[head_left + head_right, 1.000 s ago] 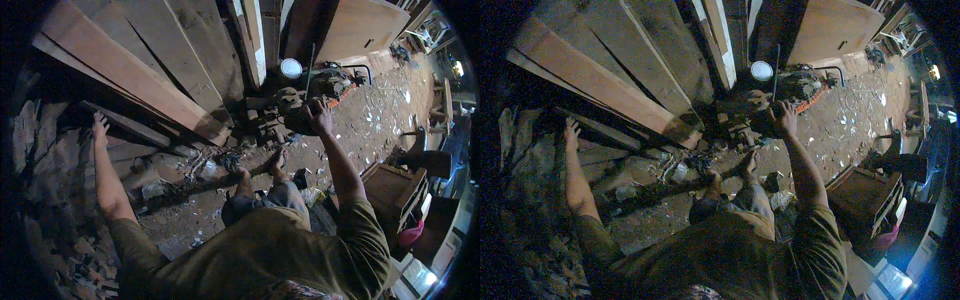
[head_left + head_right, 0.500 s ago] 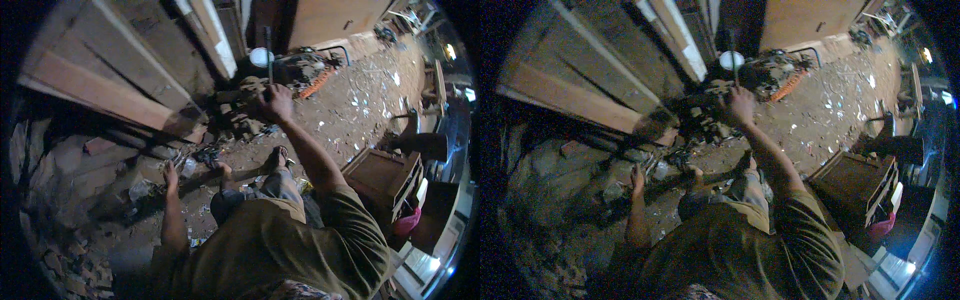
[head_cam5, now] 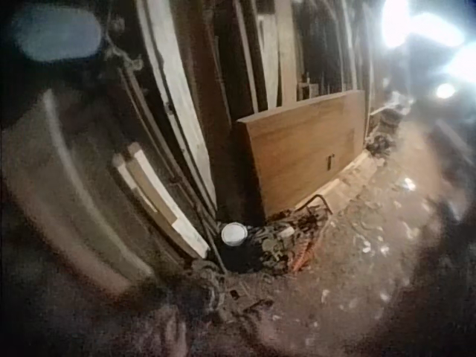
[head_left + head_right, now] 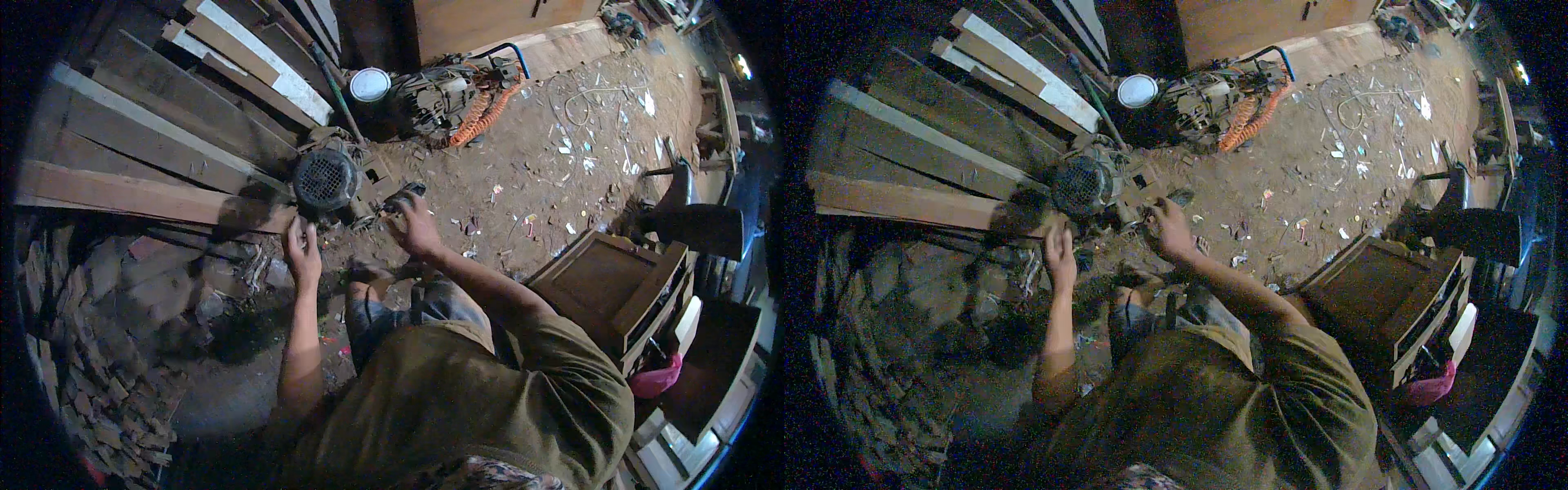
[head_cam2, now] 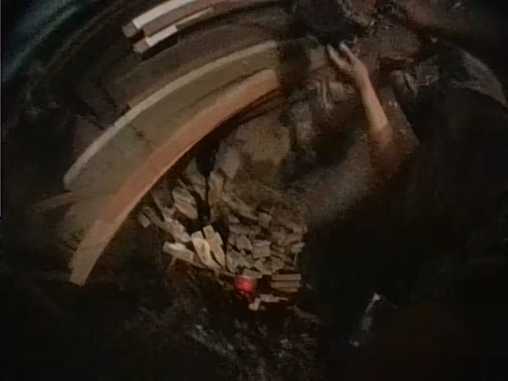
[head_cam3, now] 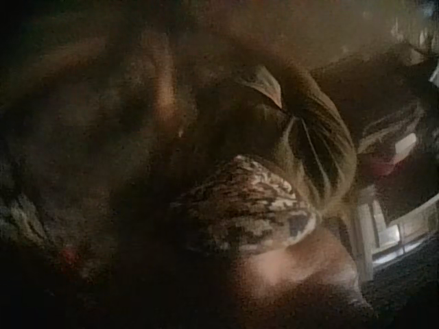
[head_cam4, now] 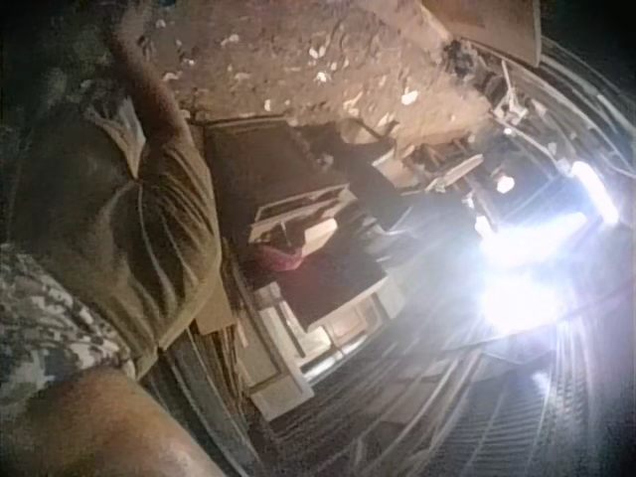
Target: The person measures and marks a wooden plank using a square and pencil, then uses a hand saw to cut the wood. They subsequently retrieve a pneumatic nail gun and a circular saw, preparing them for further use.
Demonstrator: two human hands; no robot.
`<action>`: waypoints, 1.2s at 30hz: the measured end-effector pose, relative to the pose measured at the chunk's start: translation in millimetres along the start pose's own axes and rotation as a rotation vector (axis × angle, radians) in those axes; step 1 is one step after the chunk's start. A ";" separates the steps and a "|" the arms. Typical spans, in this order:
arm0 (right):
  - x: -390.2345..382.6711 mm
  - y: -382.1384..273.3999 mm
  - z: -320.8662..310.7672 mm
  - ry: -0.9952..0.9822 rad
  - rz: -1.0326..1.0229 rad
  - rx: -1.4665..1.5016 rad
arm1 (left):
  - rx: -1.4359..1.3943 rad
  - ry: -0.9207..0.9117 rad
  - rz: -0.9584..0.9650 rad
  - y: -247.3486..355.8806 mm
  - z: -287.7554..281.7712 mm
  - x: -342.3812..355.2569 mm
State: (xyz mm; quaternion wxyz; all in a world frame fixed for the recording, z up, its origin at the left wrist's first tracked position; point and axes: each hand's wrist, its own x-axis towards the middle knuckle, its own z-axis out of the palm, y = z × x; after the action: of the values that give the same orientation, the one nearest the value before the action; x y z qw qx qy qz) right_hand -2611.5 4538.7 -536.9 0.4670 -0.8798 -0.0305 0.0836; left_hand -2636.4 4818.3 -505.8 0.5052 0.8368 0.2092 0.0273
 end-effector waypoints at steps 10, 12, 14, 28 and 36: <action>-97.7 218.7 -121.6 -0.068 0.769 -0.147 | 0.301 0.184 0.349 73.2 93.5 108.8; -69.6 227.7 -140.1 0.044 0.814 -0.083 | 0.361 0.228 0.361 67.7 95.0 113.0; -29.3 229.7 -173.0 0.090 0.767 -0.081 | 0.387 0.262 0.369 63.9 97.4 119.7; 415.2 408.9 -394.7 0.348 0.317 -0.313 | 0.802 0.239 0.052 85.1 100.2 110.7; 490.5 449.3 -373.6 0.262 -0.057 -0.059 | 1.117 0.227 -0.161 90.6 106.2 112.3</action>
State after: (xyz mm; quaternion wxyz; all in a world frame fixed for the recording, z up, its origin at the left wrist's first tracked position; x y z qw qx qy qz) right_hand -2074.1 4045.7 -761.1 0.4431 -0.8953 0.0031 -0.0461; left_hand -2477.5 4735.7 -498.6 -0.0384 0.9500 0.3077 -0.0364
